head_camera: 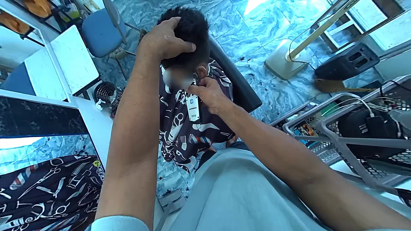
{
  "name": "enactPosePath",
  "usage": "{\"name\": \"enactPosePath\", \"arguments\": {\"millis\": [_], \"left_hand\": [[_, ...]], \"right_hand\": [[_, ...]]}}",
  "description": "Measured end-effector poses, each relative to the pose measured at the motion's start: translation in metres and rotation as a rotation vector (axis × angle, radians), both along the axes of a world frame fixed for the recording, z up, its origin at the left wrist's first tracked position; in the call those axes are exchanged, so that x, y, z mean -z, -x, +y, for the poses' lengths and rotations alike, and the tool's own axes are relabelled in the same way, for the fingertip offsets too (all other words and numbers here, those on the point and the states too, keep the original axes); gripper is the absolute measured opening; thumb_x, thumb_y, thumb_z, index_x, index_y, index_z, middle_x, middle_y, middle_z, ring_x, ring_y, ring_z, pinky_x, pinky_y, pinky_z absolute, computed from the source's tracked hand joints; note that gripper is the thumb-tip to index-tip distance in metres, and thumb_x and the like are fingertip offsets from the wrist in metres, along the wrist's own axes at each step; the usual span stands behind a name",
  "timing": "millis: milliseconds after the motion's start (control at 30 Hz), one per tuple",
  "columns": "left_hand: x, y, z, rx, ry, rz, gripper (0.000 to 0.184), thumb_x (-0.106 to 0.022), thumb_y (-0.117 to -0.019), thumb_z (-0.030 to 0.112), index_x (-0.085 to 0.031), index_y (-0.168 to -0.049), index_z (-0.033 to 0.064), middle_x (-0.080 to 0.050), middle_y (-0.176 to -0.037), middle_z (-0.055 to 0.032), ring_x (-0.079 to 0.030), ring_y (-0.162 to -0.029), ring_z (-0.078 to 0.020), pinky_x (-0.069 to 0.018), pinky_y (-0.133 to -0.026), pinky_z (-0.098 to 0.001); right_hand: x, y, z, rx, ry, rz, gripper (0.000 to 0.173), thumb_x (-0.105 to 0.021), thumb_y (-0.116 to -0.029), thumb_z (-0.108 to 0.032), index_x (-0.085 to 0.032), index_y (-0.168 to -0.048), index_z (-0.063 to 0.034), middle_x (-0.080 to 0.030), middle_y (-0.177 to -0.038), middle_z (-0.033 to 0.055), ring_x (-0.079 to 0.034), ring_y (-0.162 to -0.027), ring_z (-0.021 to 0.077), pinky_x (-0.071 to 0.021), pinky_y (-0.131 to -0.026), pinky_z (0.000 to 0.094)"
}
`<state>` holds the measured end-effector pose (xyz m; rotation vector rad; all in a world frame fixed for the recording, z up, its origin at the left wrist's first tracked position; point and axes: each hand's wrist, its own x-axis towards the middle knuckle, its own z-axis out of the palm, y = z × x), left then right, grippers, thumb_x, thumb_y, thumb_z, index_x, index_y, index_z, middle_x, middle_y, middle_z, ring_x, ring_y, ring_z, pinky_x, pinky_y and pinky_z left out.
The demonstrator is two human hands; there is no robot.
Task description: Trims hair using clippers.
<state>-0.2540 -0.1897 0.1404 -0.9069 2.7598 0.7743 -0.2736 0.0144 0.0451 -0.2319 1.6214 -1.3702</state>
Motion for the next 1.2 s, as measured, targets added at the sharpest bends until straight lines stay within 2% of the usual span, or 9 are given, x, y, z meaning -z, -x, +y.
{"name": "enactPosePath", "arguments": {"millis": [267,400,500,600,733,800,900,1067,1200], "left_hand": [[0.001,0.001,0.000,0.004,-0.019,0.007,0.089,-0.078,-0.0784,0.061,-0.044,-0.154,0.0275,-0.057,-0.147,-0.0060,-0.054,-0.137,-0.0236,-0.0424,-0.113,-0.0590],[-0.002,0.001,0.002,-0.001,-0.012,0.006,0.085,-0.078,-0.0792,0.060,-0.047,-0.152,0.0291,-0.060,-0.144,-0.0049,-0.056,-0.135,-0.0226,-0.0440,-0.112,-0.0586],[-0.002,0.001,0.003,0.003,-0.019,0.010,0.083,-0.078,-0.0799,0.058,-0.048,-0.151,0.0288,-0.060,-0.143,-0.0053,-0.057,-0.134,-0.0229,-0.0446,-0.111,-0.0587],[-0.003,0.001,0.002,0.009,-0.022,0.007,0.085,-0.078,-0.0803,0.058,-0.047,-0.153,0.0273,-0.060,-0.144,-0.0055,-0.056,-0.134,-0.0223,-0.0440,-0.113,-0.0576],[-0.002,0.002,0.001,0.011,0.015,-0.004,0.091,-0.077,-0.0791,0.062,-0.043,-0.156,0.0259,-0.057,-0.148,-0.0076,-0.053,-0.138,-0.0261,-0.0413,-0.113,-0.0612],[-0.003,0.002,0.001,0.011,0.016,-0.008,0.092,-0.077,-0.0792,0.062,-0.043,-0.156,0.0253,-0.057,-0.148,-0.0077,-0.052,-0.138,-0.0263,-0.0408,-0.114,-0.0616],[-0.003,0.003,0.001,0.018,0.004,-0.008,0.091,-0.077,-0.0799,0.060,-0.043,-0.156,0.0250,-0.056,-0.148,-0.0074,-0.052,-0.139,-0.0252,-0.0412,-0.114,-0.0600],[-0.004,0.003,0.001,0.015,-0.002,-0.012,0.089,-0.077,-0.0794,0.061,-0.044,-0.155,0.0267,-0.057,-0.147,-0.0069,-0.053,-0.137,-0.0253,-0.0418,-0.113,-0.0607],[-0.004,0.005,0.001,0.013,-0.005,-0.019,0.091,-0.077,-0.0793,0.061,-0.043,-0.156,0.0261,-0.056,-0.149,-0.0077,-0.052,-0.139,-0.0256,-0.0406,-0.114,-0.0606]], "right_hand": [[0.003,0.002,0.001,-0.007,0.051,0.054,0.054,-0.089,-0.0786,-0.030,-0.058,-0.114,-0.0021,-0.068,-0.096,0.0153,-0.070,-0.082,0.0254,-0.0611,-0.070,0.0446],[0.006,0.002,0.003,0.007,-0.026,0.022,0.049,-0.088,-0.0783,-0.027,-0.060,-0.109,-0.0019,-0.069,-0.094,0.0149,-0.070,-0.082,0.0245,-0.0603,-0.070,0.0442],[0.003,0.003,0.000,0.006,0.018,0.053,0.046,-0.088,-0.0780,-0.026,-0.060,-0.106,-0.0027,-0.067,-0.092,0.0137,-0.068,-0.080,0.0232,-0.0594,-0.070,0.0433],[0.001,0.005,-0.004,-0.030,0.079,0.135,0.050,-0.089,-0.0791,-0.028,-0.059,-0.110,-0.0016,-0.067,-0.092,0.0135,-0.068,-0.082,0.0230,-0.0600,-0.074,0.0433],[0.005,0.007,-0.001,-0.054,-0.029,0.150,0.051,-0.089,-0.0765,-0.029,-0.060,-0.108,-0.0015,-0.067,-0.093,0.0145,-0.068,-0.083,0.0249,-0.0592,-0.073,0.0462],[0.001,0.007,-0.003,-0.054,0.014,0.160,0.049,-0.089,-0.0778,-0.028,-0.060,-0.107,-0.0020,-0.066,-0.092,0.0140,-0.066,-0.082,0.0237,-0.0578,-0.072,0.0447],[-0.002,0.010,-0.009,-0.064,0.093,0.206,0.052,-0.088,-0.0774,-0.030,-0.061,-0.112,-0.0021,-0.068,-0.096,0.0138,-0.069,-0.085,0.0233,-0.0602,-0.076,0.0450],[0.002,0.010,-0.003,-0.089,-0.048,0.221,0.050,-0.090,-0.0754,-0.031,-0.061,-0.104,-0.0014,-0.065,-0.093,0.0146,-0.065,-0.084,0.0256,-0.0561,-0.074,0.0478],[-0.008,0.011,-0.011,-0.064,0.089,0.214,0.056,-0.089,-0.0764,-0.030,-0.061,-0.116,-0.0029,-0.067,-0.099,0.0136,-0.068,-0.088,0.0235,-0.0598,-0.077,0.0453]]}}
